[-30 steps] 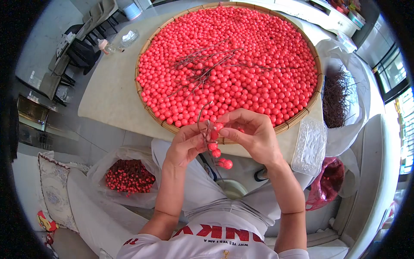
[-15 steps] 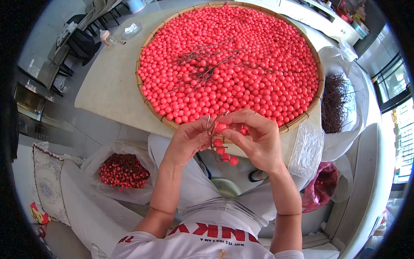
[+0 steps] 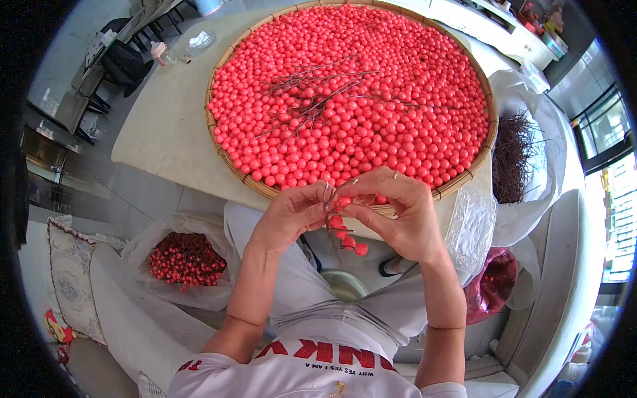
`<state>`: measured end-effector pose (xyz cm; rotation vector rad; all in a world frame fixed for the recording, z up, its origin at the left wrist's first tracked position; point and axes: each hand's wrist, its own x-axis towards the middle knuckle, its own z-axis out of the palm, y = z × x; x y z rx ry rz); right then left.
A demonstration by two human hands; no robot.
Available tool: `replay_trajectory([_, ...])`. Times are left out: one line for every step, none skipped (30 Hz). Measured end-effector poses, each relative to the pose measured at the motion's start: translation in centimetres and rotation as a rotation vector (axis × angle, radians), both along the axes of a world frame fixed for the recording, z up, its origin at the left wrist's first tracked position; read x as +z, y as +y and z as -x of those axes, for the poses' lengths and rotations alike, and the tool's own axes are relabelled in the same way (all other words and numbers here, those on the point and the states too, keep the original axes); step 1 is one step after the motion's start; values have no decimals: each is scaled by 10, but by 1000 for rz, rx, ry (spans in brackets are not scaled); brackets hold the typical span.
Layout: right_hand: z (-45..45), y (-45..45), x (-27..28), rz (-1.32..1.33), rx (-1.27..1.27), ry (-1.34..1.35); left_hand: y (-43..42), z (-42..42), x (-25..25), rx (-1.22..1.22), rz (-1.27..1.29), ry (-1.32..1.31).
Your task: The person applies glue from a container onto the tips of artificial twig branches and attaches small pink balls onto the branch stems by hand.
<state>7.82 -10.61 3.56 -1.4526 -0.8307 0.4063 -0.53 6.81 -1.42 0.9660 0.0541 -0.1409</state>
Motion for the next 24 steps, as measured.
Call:
replay_trajectory([-1, -1, 0, 10, 3, -14, -1, 0, 0, 6, -6, 29])
replay_trajectory([-1, -1, 0, 10, 3, -13, -2, 0, 0, 5, -6, 30])
replay_trajectory([0, -1, -1, 12, -4, -7, -2, 0, -1, 5, -2, 43])
replay_trajectory([0, -1, -1, 13, -11, -1, -2, 0, -1, 5, 1, 55])
replay_trajectory([0, -1, -2, 15, -18, 5, -3, 0, -2, 5, 5, 67])
replay_trajectory([0, -1, -2, 16, -24, 11, -3, 0, -3, 5, 8, 79])
replay_trajectory([0, -1, -3, 16, -25, 12, -3, 0, -3, 5, 8, 80])
replay_trajectory([0, -1, -4, 18, -21, 3, -3, -1, -3, 2, 8, 76])
replay_trajectory([0, -1, -5, 20, -18, -6, -3, -1, -4, -1, 9, 72])
replay_trajectory([1, -1, -6, 22, -15, -15, -3, -1, -4, -4, 10, 68])
replay_trajectory([1, -1, -7, 24, -11, -25, -2, -1, -5, -7, 10, 64])
replay_trajectory([0, -2, -7, 23, -12, -24, -2, -1, -6, -8, 10, 65])
replay_trajectory([0, -2, -7, 31, -6, -17, -1, -1, -8, -9, 2, 61])
replay_trajectory([-1, -3, -7, 38, 1, -9, 0, -1, -10, -12, -5, 57])
replay_trajectory([-2, -4, -8, 45, 5, -2, 1, -1, -12, -15, -13, 52])
replay_trajectory([-3, -5, -8, 51, 9, 5, 3, -1, -13, -20, -22, 47])
replay_trajectory([-5, -4, -8, 48, 2, 5, 6, 0, -14, -27, -25, 47])
replay_trajectory([-10, -3, -10, 141, -40, -77, 9, 1, -14, -24, -21, 26])
replay_trajectory([-15, -1, -12, 235, -83, -158, 13, 2, -14, -22, -16, 6])
replay_trajectory([-21, 1, -15, 329, -127, -239, 15, 3, -14, -21, -12, -15])
replay_trajectory([-26, 3, -18, 423, -171, -321, 17, 2, -14, -19, -8, -37])
replay_trajectory([-31, 6, -24, 421, -177, -320, 16, 2, -13, -24, -11, -38])
replay_trajectory([-36, 10, -33, 484, -173, -471, 15, 2, -12, 5, -11, -43])
replay_trajectory([-41, 14, -44, 546, -168, -622, 13, 2, -12, 35, -10, -47])
